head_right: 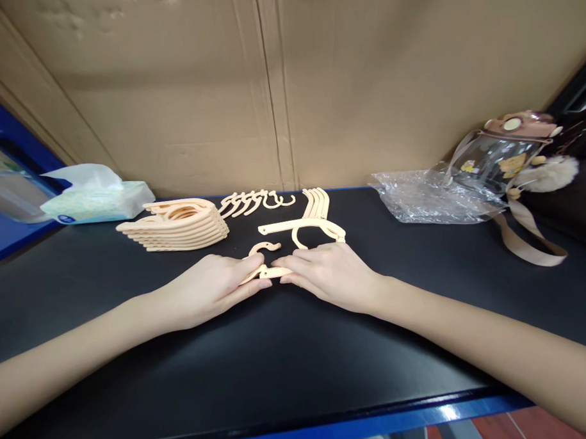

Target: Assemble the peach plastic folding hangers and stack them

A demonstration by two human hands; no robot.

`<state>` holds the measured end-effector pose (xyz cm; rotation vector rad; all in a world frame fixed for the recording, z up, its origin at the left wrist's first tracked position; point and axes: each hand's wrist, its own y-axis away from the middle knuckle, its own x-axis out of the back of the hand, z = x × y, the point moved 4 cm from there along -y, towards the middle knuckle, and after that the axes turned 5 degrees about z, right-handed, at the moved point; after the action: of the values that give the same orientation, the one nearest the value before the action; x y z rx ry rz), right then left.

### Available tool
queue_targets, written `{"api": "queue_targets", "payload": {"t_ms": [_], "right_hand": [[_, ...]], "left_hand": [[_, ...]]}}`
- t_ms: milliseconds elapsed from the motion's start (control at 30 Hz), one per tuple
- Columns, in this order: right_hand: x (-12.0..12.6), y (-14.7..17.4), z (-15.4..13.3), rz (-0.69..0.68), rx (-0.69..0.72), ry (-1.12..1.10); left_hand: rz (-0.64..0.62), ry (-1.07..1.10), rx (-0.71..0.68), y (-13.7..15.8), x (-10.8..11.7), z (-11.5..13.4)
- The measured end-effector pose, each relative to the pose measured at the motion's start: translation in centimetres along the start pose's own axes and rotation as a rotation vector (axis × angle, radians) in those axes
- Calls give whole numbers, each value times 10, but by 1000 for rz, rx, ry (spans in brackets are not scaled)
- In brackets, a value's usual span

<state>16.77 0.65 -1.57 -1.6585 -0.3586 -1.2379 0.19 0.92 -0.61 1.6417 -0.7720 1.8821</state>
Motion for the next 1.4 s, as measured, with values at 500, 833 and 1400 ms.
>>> {"api": "queue_targets", "payload": {"t_ms": [500,833,1400], "right_hand": [[-4,2,0,-90,-19,27],[-6,4,1,-164,-54,-49],[-5,5,2,-127,-61,-44]], "left_hand": [[155,-380,-232,1,-5,1],[276,-559,-289,2,-4,6],[298,-502,-290,4,1,9]]}}
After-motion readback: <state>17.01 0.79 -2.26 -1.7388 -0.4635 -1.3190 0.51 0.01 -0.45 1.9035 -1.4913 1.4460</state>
